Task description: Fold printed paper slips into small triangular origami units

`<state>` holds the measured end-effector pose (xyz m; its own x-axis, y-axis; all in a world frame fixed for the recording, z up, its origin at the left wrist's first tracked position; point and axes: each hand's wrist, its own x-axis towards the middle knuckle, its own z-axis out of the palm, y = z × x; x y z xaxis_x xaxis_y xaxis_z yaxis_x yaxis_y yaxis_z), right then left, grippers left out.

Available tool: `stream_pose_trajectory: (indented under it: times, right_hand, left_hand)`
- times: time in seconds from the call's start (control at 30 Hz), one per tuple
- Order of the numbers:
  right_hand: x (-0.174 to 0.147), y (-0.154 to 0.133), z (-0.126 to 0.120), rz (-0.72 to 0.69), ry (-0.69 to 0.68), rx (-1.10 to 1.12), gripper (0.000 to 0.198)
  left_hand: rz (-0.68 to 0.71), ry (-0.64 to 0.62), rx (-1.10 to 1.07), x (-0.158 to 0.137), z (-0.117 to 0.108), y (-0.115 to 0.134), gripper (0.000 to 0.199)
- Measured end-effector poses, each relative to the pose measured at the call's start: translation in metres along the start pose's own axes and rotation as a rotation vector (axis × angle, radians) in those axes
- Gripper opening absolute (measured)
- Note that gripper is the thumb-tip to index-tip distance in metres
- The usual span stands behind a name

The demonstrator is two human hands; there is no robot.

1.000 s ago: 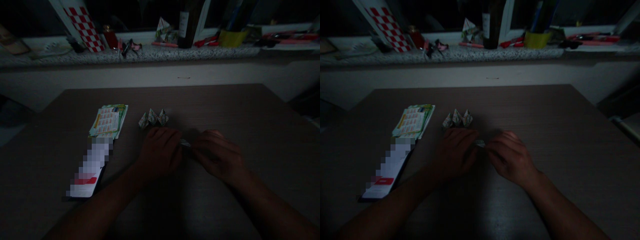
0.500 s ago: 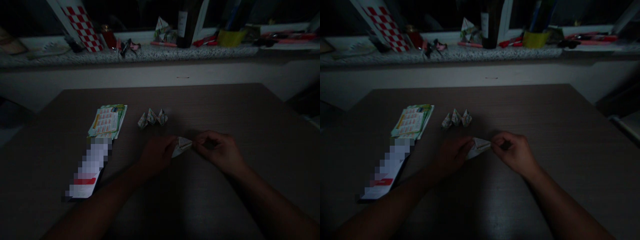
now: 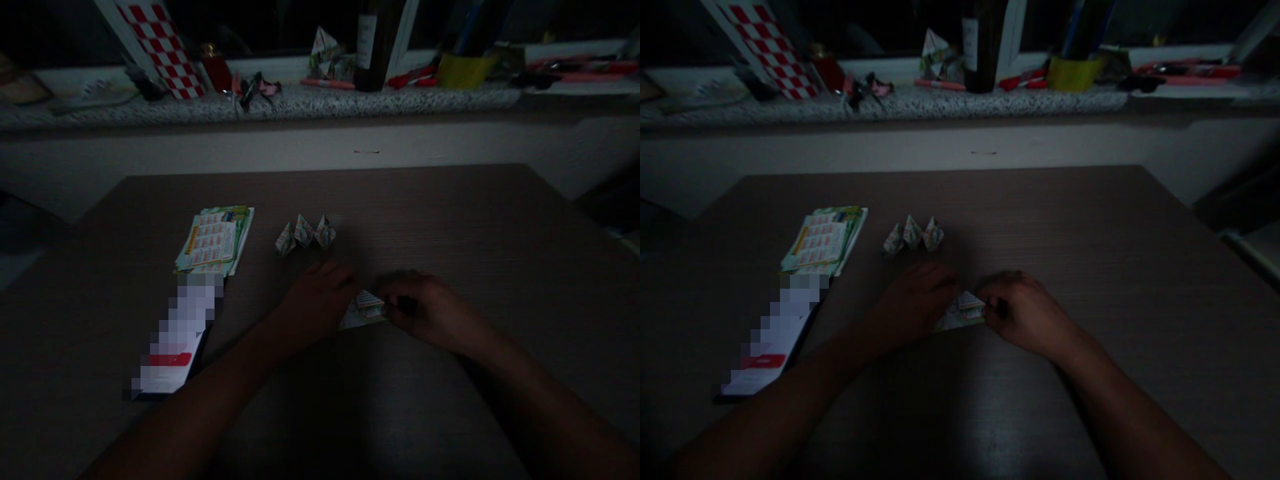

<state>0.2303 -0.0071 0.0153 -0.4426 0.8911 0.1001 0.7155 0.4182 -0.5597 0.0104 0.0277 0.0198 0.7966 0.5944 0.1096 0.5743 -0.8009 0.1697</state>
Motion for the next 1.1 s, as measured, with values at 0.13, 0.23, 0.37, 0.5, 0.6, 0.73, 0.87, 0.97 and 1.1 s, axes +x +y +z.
stream_pose_trajectory:
  times: [0.13, 0.23, 0.37, 0.5, 0.6, 0.73, 0.87, 0.97, 1.1]
  right_hand:
    - [0.001, -0.001, 0.001, -0.112, 0.027, -0.056, 0.023]
    - [0.002, -0.001, 0.003, -0.174, 0.01, -0.029, 0.028]
    - [0.003, 0.0, 0.005, -0.201, -0.041, -0.032, 0.025]
    - [0.004, 0.002, 0.006, -0.197, -0.06, -0.049, 0.024]
    - [0.004, 0.002, 0.006, -0.206, -0.064, -0.055, 0.025]
    - [0.005, 0.0, 0.005, -0.209, -0.057, -0.063, 0.026]
    - [0.005, 0.0, 0.004, -0.217, -0.056, -0.063, 0.025]
    - [0.005, -0.001, 0.004, -0.207, -0.062, -0.065, 0.02]
    - [0.006, -0.002, 0.007, -0.204, -0.038, -0.073, 0.014]
  left_hand:
    - [0.086, -0.046, -0.011, 0.0, 0.002, -0.002, 0.023]
    - [0.073, -0.052, -0.038, -0.001, 0.001, -0.004, 0.023]
    - [0.073, -0.07, -0.106, -0.003, -0.006, -0.005, 0.033]
    - [0.071, -0.063, -0.157, -0.003, -0.008, -0.007, 0.039]
    - [0.077, -0.063, -0.17, -0.004, -0.008, -0.009, 0.034]
    - [0.088, -0.059, -0.171, -0.005, -0.01, -0.01, 0.029]
    - [0.11, -0.083, -0.151, -0.005, -0.016, -0.009, 0.022]
    - [0.101, -0.099, -0.141, -0.006, -0.018, -0.008, 0.019]
    - [0.072, -0.068, -0.13, -0.011, -0.015, -0.005, 0.016]
